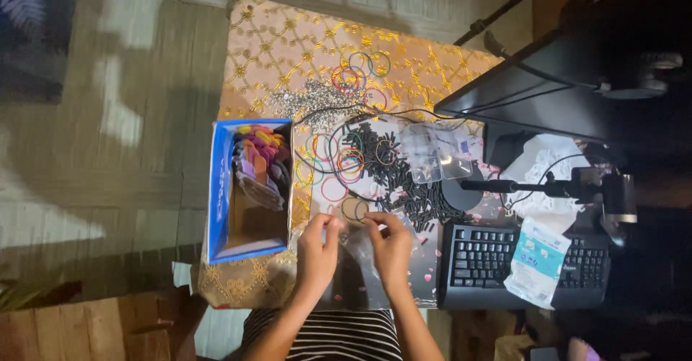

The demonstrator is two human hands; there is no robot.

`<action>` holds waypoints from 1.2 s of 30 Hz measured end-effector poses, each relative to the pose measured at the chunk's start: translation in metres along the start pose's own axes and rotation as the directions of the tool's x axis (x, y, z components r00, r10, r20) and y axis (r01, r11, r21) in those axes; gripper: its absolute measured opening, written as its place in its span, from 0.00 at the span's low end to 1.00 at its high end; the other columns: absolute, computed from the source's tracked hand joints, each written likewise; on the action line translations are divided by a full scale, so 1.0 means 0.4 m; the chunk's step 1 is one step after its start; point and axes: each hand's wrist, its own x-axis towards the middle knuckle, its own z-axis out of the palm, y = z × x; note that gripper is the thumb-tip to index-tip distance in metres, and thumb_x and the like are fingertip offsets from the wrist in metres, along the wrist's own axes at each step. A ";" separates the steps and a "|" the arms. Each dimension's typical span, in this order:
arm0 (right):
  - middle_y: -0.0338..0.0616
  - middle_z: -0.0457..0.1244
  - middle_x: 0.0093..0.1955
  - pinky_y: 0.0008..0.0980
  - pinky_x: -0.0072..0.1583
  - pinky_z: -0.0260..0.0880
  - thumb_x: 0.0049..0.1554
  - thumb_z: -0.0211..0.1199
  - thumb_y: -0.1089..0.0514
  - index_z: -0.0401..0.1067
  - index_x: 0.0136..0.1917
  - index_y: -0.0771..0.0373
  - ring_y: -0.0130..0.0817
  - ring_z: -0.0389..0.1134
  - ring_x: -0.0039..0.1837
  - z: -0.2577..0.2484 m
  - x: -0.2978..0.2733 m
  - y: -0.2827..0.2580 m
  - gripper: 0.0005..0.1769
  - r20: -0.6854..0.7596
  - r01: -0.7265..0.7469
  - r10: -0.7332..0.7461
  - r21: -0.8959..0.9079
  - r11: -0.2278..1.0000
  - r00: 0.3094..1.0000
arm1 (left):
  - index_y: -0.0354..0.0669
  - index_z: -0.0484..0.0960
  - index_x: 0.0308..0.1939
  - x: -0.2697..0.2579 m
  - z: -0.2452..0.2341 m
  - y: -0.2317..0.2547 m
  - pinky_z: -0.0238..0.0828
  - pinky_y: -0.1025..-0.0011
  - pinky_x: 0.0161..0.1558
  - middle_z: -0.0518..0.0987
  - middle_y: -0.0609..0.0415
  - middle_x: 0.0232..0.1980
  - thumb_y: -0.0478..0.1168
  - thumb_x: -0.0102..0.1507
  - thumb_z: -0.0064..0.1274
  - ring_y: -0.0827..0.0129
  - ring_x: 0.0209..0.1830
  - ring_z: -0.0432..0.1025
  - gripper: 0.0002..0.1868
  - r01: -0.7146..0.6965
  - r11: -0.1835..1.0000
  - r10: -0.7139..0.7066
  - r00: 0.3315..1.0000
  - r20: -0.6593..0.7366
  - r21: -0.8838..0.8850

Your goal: Organizing small items, craft supplies, and headbands on a table and wall.

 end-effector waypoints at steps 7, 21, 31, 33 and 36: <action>0.53 0.69 0.46 0.46 0.47 0.72 0.49 0.67 0.63 0.81 0.50 0.59 0.55 0.71 0.45 0.058 -0.078 -0.081 0.14 0.459 0.438 -0.327 -0.159 0.884 0.826 | 0.37 0.78 0.43 -0.068 -0.070 0.010 0.71 0.57 0.42 0.83 0.43 0.40 0.42 0.69 0.46 0.46 0.41 0.77 0.12 -0.056 0.970 0.090 0.986 -0.137 0.236; 0.48 0.65 0.43 0.41 0.42 0.69 0.52 0.66 0.63 0.72 0.46 0.61 0.47 0.68 0.43 0.040 -0.108 -0.040 0.08 0.449 0.621 -0.562 0.021 0.784 0.695 | 0.37 0.81 0.45 -0.114 -0.090 -0.061 0.75 0.67 0.49 0.87 0.51 0.44 0.41 0.71 0.43 0.64 0.45 0.81 0.12 -0.034 0.999 0.025 0.970 -0.241 -0.033; 0.33 0.61 0.32 0.20 0.35 0.55 0.60 0.68 0.58 0.75 0.46 0.65 0.17 0.57 0.33 -0.107 0.023 -0.031 0.08 0.561 -0.299 -0.011 0.458 0.837 0.828 | 0.32 0.81 0.50 -0.097 0.008 0.007 0.73 0.67 0.57 0.84 0.49 0.49 0.45 0.72 0.42 0.66 0.50 0.78 0.19 0.238 0.701 -0.147 0.971 0.191 -0.673; 0.35 0.64 0.34 0.22 0.34 0.57 0.58 0.67 0.60 0.75 0.45 0.65 0.18 0.59 0.33 -0.119 0.028 -0.070 0.06 0.481 -0.376 0.143 0.430 0.821 0.865 | 0.32 0.82 0.50 -0.090 0.016 0.037 0.75 0.65 0.56 0.83 0.48 0.47 0.48 0.71 0.45 0.65 0.48 0.78 0.20 0.356 0.650 -0.195 0.932 0.305 -0.672; 0.37 0.69 0.36 0.22 0.39 0.64 0.57 0.66 0.62 0.76 0.43 0.65 0.19 0.65 0.36 -0.131 0.020 -0.078 0.04 0.353 -0.041 -0.052 0.252 0.967 0.934 | 0.34 0.82 0.51 -0.081 0.035 0.045 0.72 0.69 0.58 0.84 0.50 0.47 0.46 0.69 0.49 0.69 0.49 0.77 0.18 0.313 0.794 -0.161 0.935 0.316 -0.521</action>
